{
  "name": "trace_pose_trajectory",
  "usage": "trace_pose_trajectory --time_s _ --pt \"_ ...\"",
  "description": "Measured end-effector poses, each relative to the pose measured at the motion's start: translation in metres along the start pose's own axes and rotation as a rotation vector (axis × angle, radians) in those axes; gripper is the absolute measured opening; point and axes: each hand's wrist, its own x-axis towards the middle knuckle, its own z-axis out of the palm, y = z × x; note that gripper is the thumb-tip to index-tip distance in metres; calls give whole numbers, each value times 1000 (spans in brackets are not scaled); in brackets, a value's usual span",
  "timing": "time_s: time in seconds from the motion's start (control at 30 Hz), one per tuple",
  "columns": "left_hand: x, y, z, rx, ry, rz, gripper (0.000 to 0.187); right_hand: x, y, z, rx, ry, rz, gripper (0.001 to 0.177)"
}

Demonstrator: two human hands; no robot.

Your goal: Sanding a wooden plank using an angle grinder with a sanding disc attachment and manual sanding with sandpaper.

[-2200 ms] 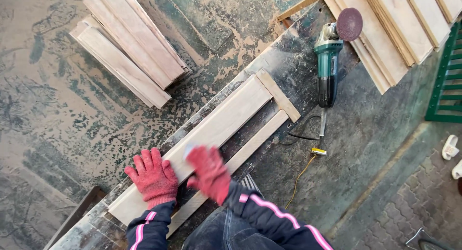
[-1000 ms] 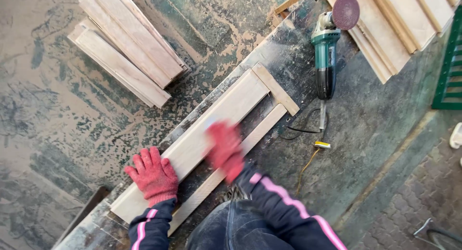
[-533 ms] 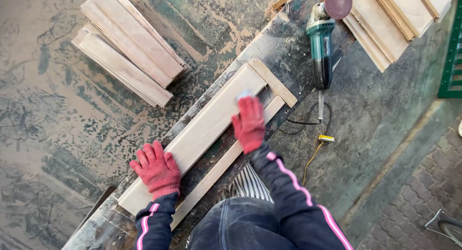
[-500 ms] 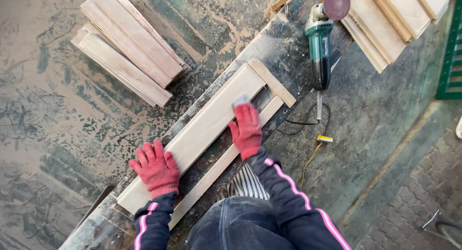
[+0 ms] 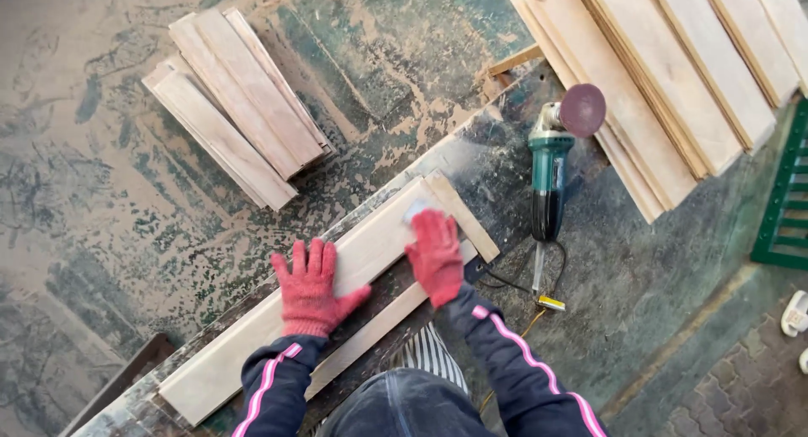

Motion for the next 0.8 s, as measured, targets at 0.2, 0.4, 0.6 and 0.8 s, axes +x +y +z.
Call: trace_pose_trajectory --time_s 0.2,0.4,0.6,0.8 --pt "8 7 -9 21 90 14 105 29 27 -10 -6 207 -42 53" --pt "-3 10 -2 0 73 -9 106 38 38 -23 86 143 -106 50" --pt "-1 2 4 -23 75 -2 107 8 63 8 -37 262 -165 34" --pt "-7 7 4 -6 36 0 107 37 54 29 -42 350 -167 29"
